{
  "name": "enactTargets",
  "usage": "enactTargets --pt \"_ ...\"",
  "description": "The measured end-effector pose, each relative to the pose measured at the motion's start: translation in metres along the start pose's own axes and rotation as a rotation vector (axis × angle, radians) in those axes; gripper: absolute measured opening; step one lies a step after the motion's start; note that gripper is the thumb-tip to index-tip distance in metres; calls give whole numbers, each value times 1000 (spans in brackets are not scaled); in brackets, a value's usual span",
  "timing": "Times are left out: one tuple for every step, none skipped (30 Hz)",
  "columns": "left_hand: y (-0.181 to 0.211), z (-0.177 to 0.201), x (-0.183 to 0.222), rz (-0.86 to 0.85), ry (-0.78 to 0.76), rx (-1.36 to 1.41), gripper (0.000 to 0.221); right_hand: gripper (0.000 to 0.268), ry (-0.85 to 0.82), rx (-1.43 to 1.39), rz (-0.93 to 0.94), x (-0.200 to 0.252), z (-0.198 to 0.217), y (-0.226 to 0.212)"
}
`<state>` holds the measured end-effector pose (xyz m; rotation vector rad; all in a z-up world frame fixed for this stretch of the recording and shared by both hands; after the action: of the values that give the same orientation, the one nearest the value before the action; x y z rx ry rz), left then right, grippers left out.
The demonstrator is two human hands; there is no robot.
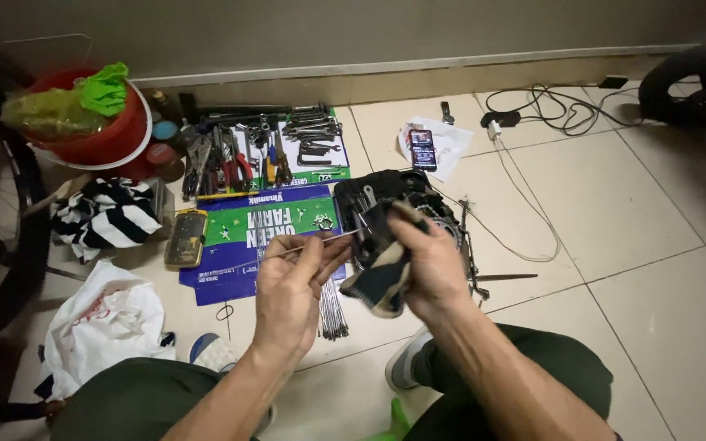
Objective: Cleaning individual bicycle spokes by wiping them with a cloth.
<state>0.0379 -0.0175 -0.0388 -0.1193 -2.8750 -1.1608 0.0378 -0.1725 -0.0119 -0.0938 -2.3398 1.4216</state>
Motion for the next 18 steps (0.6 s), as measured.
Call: enactTargets --pt "3 1 -1 -1 4 0 16 26 -2 2 -4 -2 2 -5" --pt "7 1 -1 -7 10 -8 16 28 -22 25 21 -4 3 -10" --pt "12 2 -3 -14 16 -17 17 29 -43 48 46 -7 3 -15" --pt "14 4 -4 -16 20 -17 17 29 -47 49 43 -6 6 -17" --pt "17 7 -5 -49 42 -78 17 35 -62 183 50 -5 9 -17" --pt "19 9 -5 -81 65 -138 17 41 -77 316 56 -3 13 -18" --pt "28 5 -5 -83 72 -141 17 41 -82 315 51 0 11 -23" --pt "37 1 -5 -134 100 -250 18 40 -50 397 179 3 9 -30" --pt "46 -2 -3 -185 127 -358 20 38 -16 478 311 7 9 -36" --pt "46 1 -4 -187 132 -361 20 38 -21 476 308 4 17 -38" --pt "49 3 -5 -251 103 -364 18 32 -22 497 388 1 24 -44" --pt "51 4 -6 -314 75 -368 17 27 -22 518 469 -2 32 -49" --pt "49 9 -6 -313 74 -367 17 27 -21 518 469 6 21 -50" --pt "47 13 -7 -330 60 -395 18 25 -59 583 540 15 9 -51" --pt "45 18 -7 -346 45 -424 18 23 -98 648 610 24 -4 -53" --pt "45 18 -9 -344 44 -424 18 23 -96 648 609 15 3 -46" --pt "44 18 -9 -345 22 -456 17 30 -178 820 675 7 7 -38" --pt "44 19 -10 -346 1 -489 16 40 -263 991 737 -2 12 -30"
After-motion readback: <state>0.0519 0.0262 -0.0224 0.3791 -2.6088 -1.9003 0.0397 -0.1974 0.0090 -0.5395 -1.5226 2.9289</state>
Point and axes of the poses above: each hand's wrist, its own x-axis away from the middle knuckle, its own z-axis out of the back of the hand, y = z × x, the point moved 2 cm from there along -x, towards the middle knuckle, and after that the axes turned 10 degrees about -y, right-handed, at the moved point
